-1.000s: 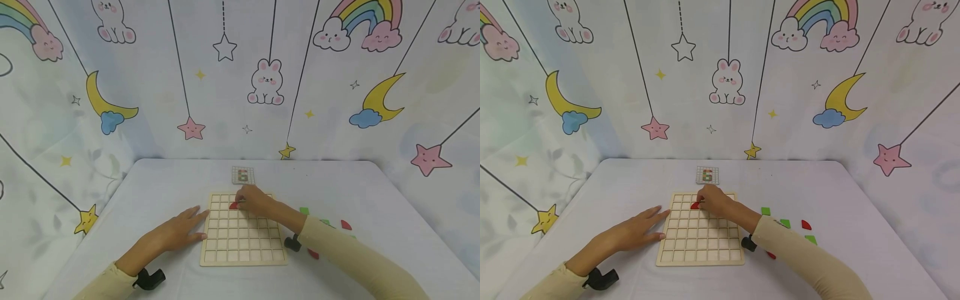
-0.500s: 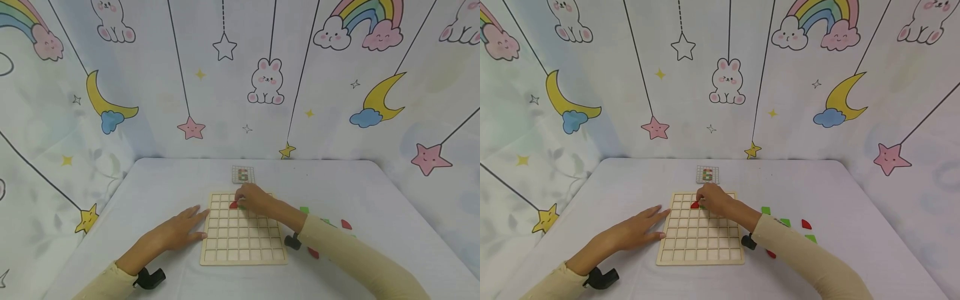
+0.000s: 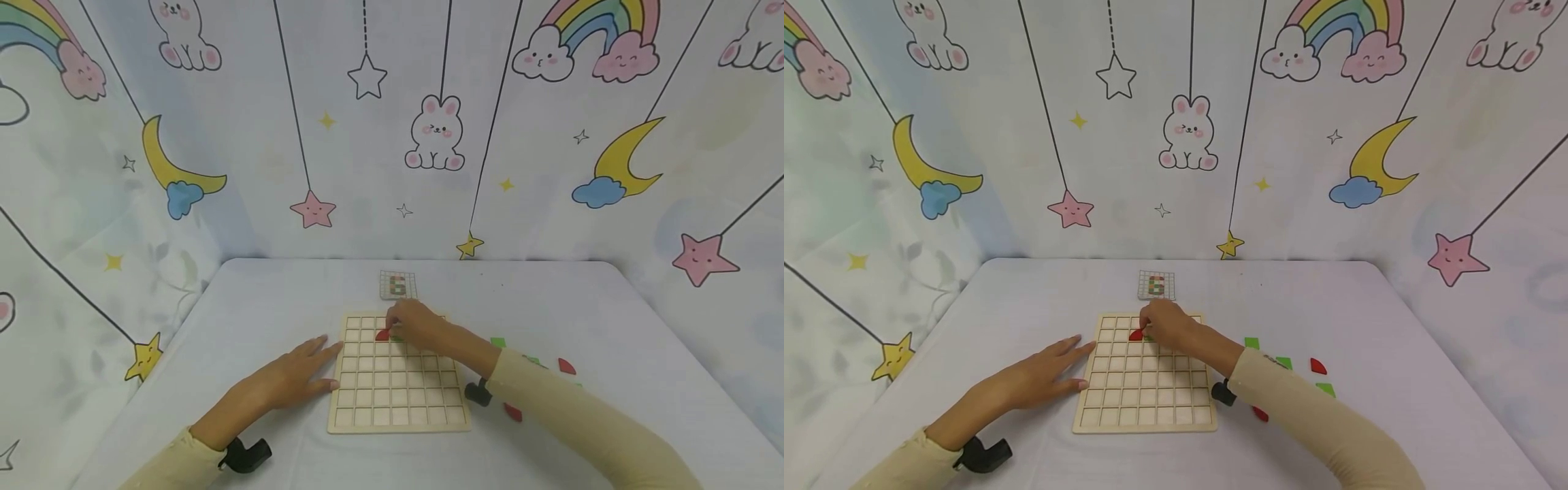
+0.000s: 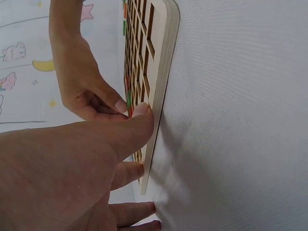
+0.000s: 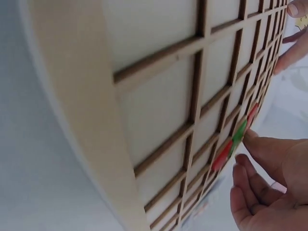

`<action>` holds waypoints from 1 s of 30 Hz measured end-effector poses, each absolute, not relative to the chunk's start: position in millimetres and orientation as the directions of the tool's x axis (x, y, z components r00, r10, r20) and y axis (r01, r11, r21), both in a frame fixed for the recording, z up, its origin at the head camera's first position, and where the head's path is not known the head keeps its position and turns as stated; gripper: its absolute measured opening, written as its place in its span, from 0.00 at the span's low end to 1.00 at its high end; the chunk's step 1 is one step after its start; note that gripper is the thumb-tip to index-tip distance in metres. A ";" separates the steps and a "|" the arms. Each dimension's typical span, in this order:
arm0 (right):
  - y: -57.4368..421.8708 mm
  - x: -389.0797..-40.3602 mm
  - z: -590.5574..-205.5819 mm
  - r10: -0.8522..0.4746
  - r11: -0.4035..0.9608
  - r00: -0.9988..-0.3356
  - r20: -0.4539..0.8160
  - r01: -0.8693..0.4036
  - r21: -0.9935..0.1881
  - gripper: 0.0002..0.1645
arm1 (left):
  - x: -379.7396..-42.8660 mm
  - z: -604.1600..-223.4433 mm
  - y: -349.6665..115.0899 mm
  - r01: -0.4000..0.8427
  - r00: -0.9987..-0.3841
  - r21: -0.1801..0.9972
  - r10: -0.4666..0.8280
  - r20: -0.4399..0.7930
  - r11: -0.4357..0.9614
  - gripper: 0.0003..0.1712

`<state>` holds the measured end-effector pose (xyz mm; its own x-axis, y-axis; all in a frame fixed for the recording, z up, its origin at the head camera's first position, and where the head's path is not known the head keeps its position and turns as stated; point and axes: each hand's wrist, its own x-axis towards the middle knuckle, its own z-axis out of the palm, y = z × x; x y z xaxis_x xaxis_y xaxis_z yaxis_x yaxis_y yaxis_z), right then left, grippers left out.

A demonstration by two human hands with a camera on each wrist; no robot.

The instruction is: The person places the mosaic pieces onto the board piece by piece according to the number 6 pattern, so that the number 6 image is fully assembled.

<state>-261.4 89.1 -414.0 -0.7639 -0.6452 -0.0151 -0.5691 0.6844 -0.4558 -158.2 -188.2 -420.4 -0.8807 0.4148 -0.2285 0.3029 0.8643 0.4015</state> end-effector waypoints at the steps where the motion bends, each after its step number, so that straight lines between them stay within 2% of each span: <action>1: 91.4 -262.1 -412.6 -0.644 0.688 -0.765 -0.014 -0.571 -0.448 0.04 | -158.1 -420.2 -187.9 0.303 -0.880 0.399 0.415 -0.230 0.865 0.45; 7: 114.3 -264.5 -405.0 -0.604 0.715 -0.797 0.005 -0.545 -0.438 0.06 | -158.7 -421.0 -187.7 0.304 -0.881 0.381 0.410 -0.235 0.873 0.44; 11: 138.3 -259.6 -401.7 -0.580 0.711 -0.814 0.026 -0.522 -0.470 0.07 | -159.0 -422.8 -187.9 0.311 -0.881 0.383 0.415 -0.227 0.870 0.44; 19: 196.7 -247.8 -402.2 -0.411 0.789 -0.911 -0.030 -0.339 -0.512 0.13 | -158.6 -422.4 -186.2 0.315 -0.879 0.396 0.422 -0.221 0.863 0.44; 26: 253.5 -234.2 -403.9 -0.348 0.802 -0.938 -0.006 -0.294 -0.520 0.18 | -158.4 -422.2 -185.1 0.303 -0.880 0.394 0.414 -0.234 0.868 0.44; 30: 275.9 -224.6 -406.9 -0.298 0.803 -0.954 -0.038 -0.229 -0.550 0.22 | -158.4 -421.5 -185.7 0.300 -0.881 0.392 0.410 -0.236 0.870 0.44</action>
<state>-224.6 275.9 -406.9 -0.9537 -0.2984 -0.0379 -0.2295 0.8031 -0.5499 -158.4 -185.7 -421.5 -0.8807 0.4105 -0.2363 0.3001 0.8696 0.3921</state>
